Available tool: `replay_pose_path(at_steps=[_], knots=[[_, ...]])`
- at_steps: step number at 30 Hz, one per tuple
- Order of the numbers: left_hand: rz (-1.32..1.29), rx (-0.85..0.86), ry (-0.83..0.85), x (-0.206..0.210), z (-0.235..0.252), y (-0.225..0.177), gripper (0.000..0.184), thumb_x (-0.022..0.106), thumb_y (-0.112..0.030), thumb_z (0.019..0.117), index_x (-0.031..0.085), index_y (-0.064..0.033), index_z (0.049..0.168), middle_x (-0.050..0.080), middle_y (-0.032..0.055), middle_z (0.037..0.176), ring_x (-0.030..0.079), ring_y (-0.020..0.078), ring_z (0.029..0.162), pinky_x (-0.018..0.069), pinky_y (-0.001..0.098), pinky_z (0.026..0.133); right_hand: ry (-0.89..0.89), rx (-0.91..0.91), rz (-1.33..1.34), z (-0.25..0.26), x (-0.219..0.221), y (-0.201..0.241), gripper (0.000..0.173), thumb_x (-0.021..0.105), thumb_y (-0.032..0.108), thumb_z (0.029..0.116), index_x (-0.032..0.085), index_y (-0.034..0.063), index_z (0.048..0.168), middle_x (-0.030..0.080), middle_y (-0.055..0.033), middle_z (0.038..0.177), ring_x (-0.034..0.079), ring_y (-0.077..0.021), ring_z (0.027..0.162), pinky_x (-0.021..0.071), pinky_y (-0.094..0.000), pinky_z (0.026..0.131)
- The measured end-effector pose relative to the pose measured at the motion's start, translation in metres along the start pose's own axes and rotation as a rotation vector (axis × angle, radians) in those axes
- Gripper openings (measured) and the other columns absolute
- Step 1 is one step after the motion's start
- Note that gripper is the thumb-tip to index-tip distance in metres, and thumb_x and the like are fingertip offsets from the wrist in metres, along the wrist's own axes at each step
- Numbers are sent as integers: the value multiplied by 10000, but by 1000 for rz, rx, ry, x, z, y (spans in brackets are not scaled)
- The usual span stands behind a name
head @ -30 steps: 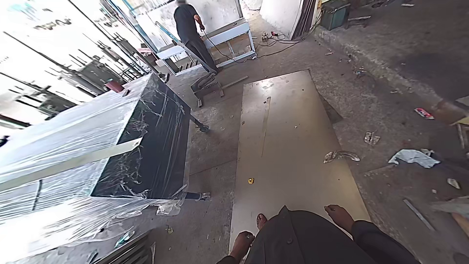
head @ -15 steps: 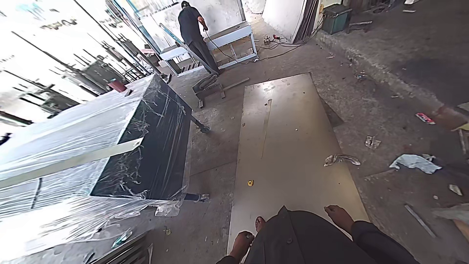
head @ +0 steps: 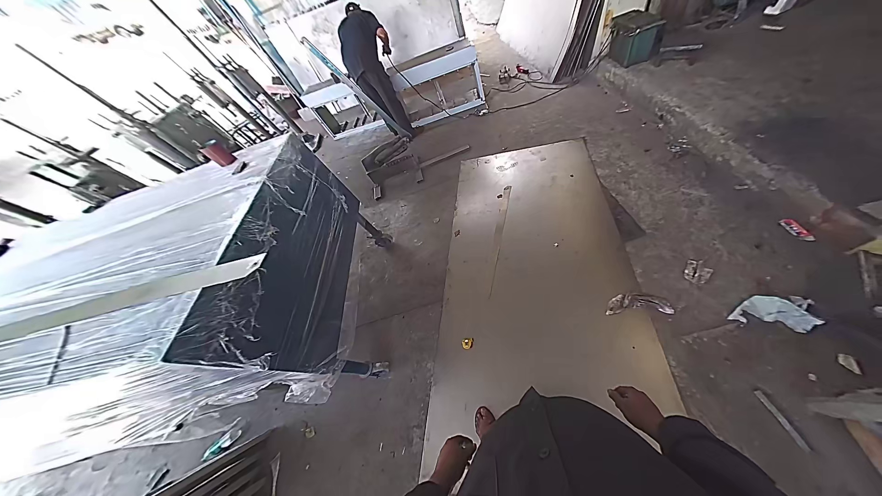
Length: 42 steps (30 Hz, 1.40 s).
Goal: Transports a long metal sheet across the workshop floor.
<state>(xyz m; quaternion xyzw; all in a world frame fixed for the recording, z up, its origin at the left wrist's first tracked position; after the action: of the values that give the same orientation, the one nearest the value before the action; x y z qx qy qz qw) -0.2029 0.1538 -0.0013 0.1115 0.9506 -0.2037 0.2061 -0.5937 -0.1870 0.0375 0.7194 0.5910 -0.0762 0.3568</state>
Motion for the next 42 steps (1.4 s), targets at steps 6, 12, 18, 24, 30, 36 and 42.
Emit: replay_pose_path(at_steps=[6, 12, 18, 24, 30, 36, 42], knots=[[-40, -36, -2, -14, -24, -36, 370, 599, -368, 1037, 728, -62, 1202, 748, 142, 1130, 725, 263, 1035, 554, 494, 982, -3, 13, -1, -1, -5, -6, 488, 440, 435, 1092, 744, 53, 1111, 739, -192, 1082, 692, -343, 1077, 501, -578, 964], [-11, -36, -23, -38, -46, -67, 377, 598, -342, 1044, 713, -49, 1251, 713, 179, 1242, 660, 317, 1209, 477, 526, 1086, 4, 36, -15, -5, -9, -7, 500, 434, 432, 1098, 739, 37, 1136, 735, -207, 1105, 692, -354, 1085, 496, -577, 979], [-72, -51, 13, -61, -28, -81, 385, 573, -334, 1065, 703, -23, 1252, 709, 207, 1232, 671, 342, 1181, 487, 533, 1067, -5, 78, -17, 2, -10, -5, 498, 442, 438, 1097, 742, 42, 1135, 738, -200, 1108, 690, -353, 1099, 493, -578, 987], [-49, -36, 91, -103, 25, -99, 384, 561, -319, 1067, 693, -15, 1261, 708, 206, 1230, 680, 333, 1163, 499, 525, 1058, -47, 147, -4, 24, -14, 17, 485, 444, 437, 1092, 753, 63, 1119, 746, -191, 1120, 691, -353, 1122, 499, -581, 992], [107, 17, 136, -186, 100, -134, 423, 569, -368, 1048, 702, -11, 1232, 711, 214, 1201, 678, 342, 1145, 497, 540, 1043, -74, 173, 38, 67, -29, 84, 473, 459, 429, 1091, 758, 63, 1115, 748, -192, 1110, 694, -355, 1108, 498, -588, 983], [95, 57, 133, -281, 155, -183, 425, 576, -368, 1048, 677, -21, 1273, 713, 206, 1184, 698, 334, 1080, 528, 530, 989, -155, 103, 163, 128, -48, 179, 449, 504, 443, 1075, 767, 80, 1092, 759, -152, 1049, 713, -310, 1027, 520, -564, 942], [65, 95, 113, -340, 191, -209, 418, 575, -321, 1054, 659, 23, 1275, 694, 242, 1202, 691, 353, 1092, 526, 530, 999, -154, 37, 297, 156, -53, 261, 393, 532, 399, 1075, 761, 90, 1155, 762, -132, 1073, 714, -279, 1031, 519, -536, 957]])
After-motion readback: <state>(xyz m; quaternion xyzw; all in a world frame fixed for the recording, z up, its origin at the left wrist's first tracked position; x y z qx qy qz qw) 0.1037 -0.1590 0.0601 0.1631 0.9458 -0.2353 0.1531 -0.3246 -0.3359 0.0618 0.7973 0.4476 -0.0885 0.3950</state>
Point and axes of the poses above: each hand's wrist, its own z-axis towards the middle knuckle, its own x-axis out of the palm, y = z × x, the point moved 3 cm from there along z, towards the middle knuckle
